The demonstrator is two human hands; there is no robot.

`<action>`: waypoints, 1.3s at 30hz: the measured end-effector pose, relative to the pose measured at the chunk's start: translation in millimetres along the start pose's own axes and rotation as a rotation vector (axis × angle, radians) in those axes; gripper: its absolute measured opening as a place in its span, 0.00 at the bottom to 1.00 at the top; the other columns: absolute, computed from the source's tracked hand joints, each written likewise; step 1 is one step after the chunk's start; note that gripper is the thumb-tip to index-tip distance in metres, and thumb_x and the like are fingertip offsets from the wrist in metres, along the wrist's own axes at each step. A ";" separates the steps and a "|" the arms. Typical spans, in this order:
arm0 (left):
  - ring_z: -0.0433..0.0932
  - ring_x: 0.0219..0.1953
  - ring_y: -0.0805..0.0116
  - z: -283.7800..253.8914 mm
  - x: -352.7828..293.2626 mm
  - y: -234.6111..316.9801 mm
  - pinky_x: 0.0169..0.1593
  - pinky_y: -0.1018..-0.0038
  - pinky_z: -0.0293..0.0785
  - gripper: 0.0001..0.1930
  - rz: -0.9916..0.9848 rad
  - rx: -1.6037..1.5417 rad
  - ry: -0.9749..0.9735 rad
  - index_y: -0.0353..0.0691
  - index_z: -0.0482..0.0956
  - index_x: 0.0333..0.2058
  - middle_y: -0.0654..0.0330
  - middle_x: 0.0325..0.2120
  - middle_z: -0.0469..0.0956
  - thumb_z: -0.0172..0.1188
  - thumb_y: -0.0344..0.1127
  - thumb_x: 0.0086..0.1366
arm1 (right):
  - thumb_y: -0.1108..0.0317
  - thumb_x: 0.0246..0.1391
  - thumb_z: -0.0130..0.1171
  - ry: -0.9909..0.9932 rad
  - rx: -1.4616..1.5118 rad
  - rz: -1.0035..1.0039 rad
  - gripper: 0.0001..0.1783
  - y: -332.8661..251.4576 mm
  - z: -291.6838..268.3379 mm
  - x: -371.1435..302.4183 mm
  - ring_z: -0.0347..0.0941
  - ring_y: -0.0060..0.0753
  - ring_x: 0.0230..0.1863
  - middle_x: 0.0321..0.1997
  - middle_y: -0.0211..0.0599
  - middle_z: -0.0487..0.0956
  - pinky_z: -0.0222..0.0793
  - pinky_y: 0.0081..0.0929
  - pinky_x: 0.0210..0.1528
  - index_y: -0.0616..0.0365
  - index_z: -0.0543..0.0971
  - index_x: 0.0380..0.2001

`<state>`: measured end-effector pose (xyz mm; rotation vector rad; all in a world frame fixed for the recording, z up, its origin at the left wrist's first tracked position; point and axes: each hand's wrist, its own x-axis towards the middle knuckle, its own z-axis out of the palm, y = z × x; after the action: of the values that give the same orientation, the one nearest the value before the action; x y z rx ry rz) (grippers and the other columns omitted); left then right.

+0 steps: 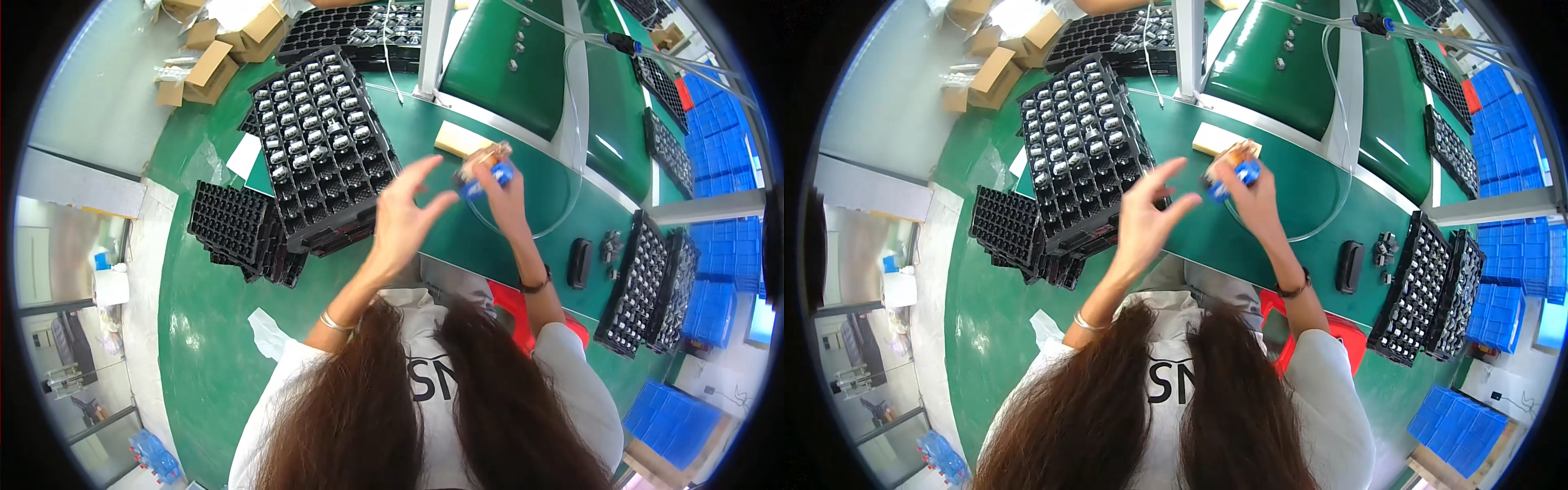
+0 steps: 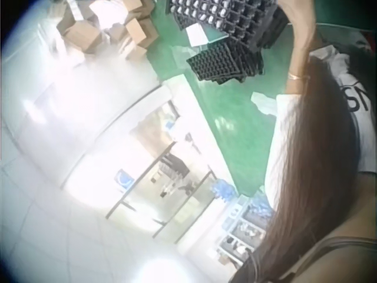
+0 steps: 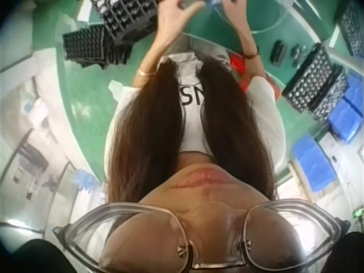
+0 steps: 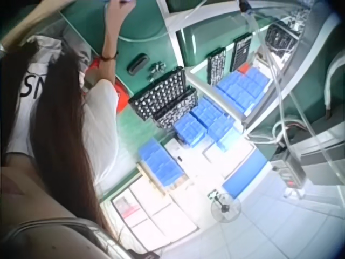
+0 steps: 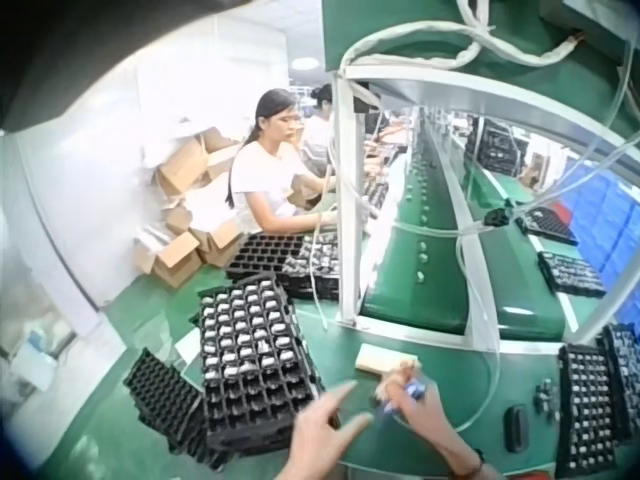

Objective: The person assembles electronic cigarette cartridges by fitting small components together by hand and pressing them into slots in black trays.

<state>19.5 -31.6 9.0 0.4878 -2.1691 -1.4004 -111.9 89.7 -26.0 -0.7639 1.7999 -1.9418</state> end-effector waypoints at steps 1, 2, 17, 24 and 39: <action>0.76 0.42 0.59 -9.5 9.0 4.3 0.45 0.70 0.72 0.20 0.083 0.091 0.112 0.37 0.75 0.44 0.52 0.44 0.75 0.65 0.33 0.51 | 0.63 0.51 0.57 0.006 -0.004 -0.003 0.16 8.1 -7.8 13.2 0.71 0.19 0.37 0.34 0.31 0.76 0.66 0.20 0.40 0.63 0.73 0.39; 0.74 0.43 0.56 -18.6 20.6 -2.1 0.47 0.67 0.70 0.17 0.198 0.249 0.207 0.36 0.75 0.41 0.53 0.42 0.75 0.64 0.32 0.51 | 0.62 0.50 0.58 0.090 -0.228 -0.043 0.16 17.8 -15.2 26.4 0.72 0.22 0.35 0.32 0.33 0.77 0.66 0.21 0.39 0.62 0.73 0.39; 0.78 0.36 0.62 -75.3 68.0 -48.4 0.41 0.72 0.71 0.06 0.030 0.639 0.218 0.40 0.78 0.30 0.58 0.34 0.79 0.59 0.35 0.55 | 0.50 0.33 0.71 0.239 -0.804 -0.029 0.41 29.4 -20.3 23.9 0.68 0.33 0.29 0.31 0.36 0.70 0.66 0.28 0.34 0.55 0.64 0.48; 0.76 0.40 0.66 -52.5 53.5 -15.0 0.44 0.71 0.74 0.04 -0.195 -0.627 -0.057 0.41 0.65 0.34 0.52 0.39 0.75 0.45 0.34 0.66 | 0.54 0.36 0.71 0.172 -0.732 -0.147 0.35 39.8 -28.1 32.3 0.69 0.30 0.32 0.34 0.35 0.72 0.66 0.26 0.34 0.56 0.66 0.45; 0.73 0.38 0.76 25.2 11.7 -30.5 0.46 0.81 0.70 0.14 -0.630 -1.098 -0.417 0.38 0.66 0.48 0.57 0.40 0.73 0.49 0.37 0.67 | 0.47 0.44 0.60 0.527 -0.736 -0.212 0.24 98.1 -104.5 243.7 0.75 0.51 0.35 0.30 0.46 0.79 0.69 0.39 0.38 0.54 0.75 0.37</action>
<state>-4.1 -31.9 -24.8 0.4608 -1.1457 -2.9184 -374.8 11.6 -94.6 -0.7039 2.9423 -1.6802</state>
